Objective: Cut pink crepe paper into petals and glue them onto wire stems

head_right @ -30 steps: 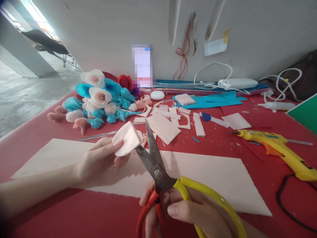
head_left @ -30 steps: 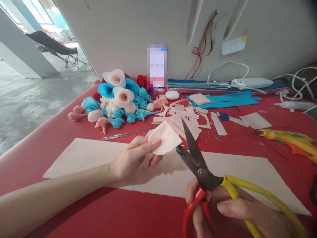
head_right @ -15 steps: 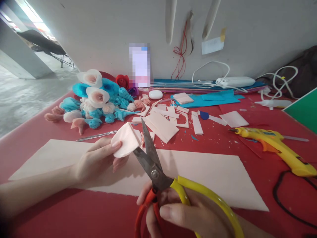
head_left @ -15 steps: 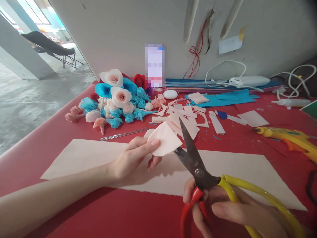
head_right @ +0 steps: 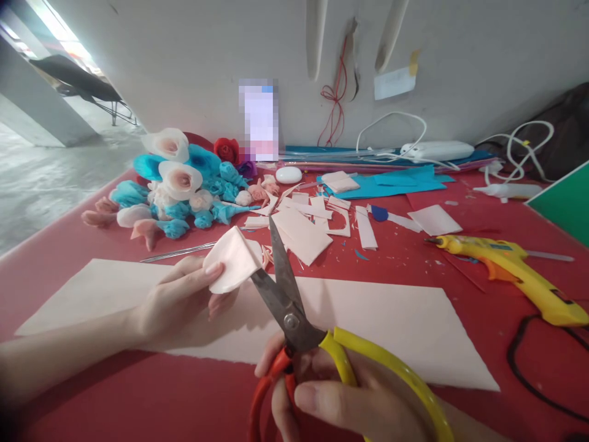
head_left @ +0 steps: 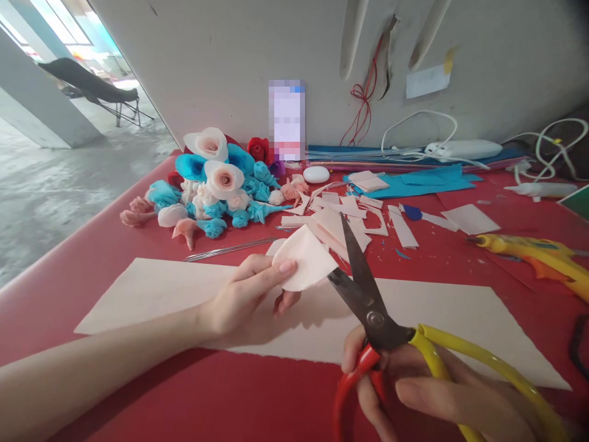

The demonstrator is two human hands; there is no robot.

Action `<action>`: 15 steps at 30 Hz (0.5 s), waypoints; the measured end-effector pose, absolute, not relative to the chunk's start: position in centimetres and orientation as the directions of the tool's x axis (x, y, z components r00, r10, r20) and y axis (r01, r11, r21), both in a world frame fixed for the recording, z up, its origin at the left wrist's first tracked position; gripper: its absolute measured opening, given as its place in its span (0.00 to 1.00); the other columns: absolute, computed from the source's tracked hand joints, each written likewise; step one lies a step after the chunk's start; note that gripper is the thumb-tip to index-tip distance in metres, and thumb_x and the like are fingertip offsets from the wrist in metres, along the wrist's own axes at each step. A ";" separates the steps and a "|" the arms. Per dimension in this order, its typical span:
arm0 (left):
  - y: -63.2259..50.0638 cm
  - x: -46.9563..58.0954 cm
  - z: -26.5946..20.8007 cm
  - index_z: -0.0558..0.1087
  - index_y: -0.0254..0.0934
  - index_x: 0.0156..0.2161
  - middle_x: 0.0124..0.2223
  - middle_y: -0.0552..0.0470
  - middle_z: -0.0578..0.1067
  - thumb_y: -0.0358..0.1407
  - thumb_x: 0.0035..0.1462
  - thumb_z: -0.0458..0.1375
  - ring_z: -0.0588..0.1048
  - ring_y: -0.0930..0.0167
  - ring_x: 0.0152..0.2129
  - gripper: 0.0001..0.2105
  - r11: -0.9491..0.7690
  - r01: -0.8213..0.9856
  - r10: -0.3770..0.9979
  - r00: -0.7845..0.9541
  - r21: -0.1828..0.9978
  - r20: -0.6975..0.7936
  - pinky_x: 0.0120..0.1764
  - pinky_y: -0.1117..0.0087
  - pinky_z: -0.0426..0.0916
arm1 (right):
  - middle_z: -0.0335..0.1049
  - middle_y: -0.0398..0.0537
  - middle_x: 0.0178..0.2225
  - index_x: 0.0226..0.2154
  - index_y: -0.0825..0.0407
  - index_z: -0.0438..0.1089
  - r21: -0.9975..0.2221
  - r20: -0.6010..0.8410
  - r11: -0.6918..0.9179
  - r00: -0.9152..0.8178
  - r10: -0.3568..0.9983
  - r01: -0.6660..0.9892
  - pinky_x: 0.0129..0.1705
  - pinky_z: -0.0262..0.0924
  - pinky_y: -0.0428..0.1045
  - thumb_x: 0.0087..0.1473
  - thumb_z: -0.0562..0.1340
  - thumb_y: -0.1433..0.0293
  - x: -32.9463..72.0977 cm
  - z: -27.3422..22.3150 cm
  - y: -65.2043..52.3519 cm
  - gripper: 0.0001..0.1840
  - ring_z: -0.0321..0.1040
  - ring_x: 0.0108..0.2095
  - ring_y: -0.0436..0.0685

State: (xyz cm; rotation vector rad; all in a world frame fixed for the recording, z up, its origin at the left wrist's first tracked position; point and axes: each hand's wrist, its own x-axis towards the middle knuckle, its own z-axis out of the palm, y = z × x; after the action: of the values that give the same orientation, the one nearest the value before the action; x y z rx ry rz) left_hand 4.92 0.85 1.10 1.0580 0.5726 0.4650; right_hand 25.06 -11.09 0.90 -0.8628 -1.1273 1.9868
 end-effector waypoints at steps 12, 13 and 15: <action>0.4 5.2 1.4 0.68 0.31 0.16 0.17 0.52 0.64 0.43 0.51 0.57 0.60 0.75 0.16 0.19 0.525 -0.047 0.553 0.777 0.850 -0.299 0.24 0.71 0.54 | 0.62 0.44 0.25 0.42 0.54 0.66 -0.867 -0.231 -0.435 -0.580 0.781 -0.241 0.33 0.56 0.45 0.52 0.56 0.66 24.6 1.2 -11.1 0.15 0.60 0.27 0.49; 0.2 5.3 1.4 0.68 0.32 0.16 0.17 0.52 0.64 0.43 0.51 0.57 0.60 0.75 0.17 0.19 0.536 -0.053 0.544 0.785 0.843 -0.297 0.25 0.71 0.54 | 0.62 0.44 0.25 0.41 0.55 0.66 -0.872 -0.229 -0.432 -0.589 0.775 -0.230 0.32 0.55 0.45 0.52 0.56 0.65 24.6 1.2 -11.1 0.15 0.59 0.27 0.49; 0.0 5.4 1.4 0.68 0.32 0.16 0.17 0.52 0.64 0.44 0.50 0.58 0.60 0.75 0.17 0.19 0.536 -0.058 0.535 0.795 0.842 -0.286 0.25 0.70 0.54 | 0.61 0.43 0.25 0.41 0.55 0.66 -0.868 -0.228 -0.439 -0.597 0.769 -0.233 0.32 0.55 0.45 0.52 0.57 0.64 24.7 1.2 -11.1 0.15 0.58 0.27 0.49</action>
State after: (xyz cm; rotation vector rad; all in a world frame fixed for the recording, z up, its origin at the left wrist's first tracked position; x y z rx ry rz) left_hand 5.39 0.03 1.36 0.9482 0.5638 0.3761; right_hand 24.65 -11.09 1.23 -0.8325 -1.1136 2.0696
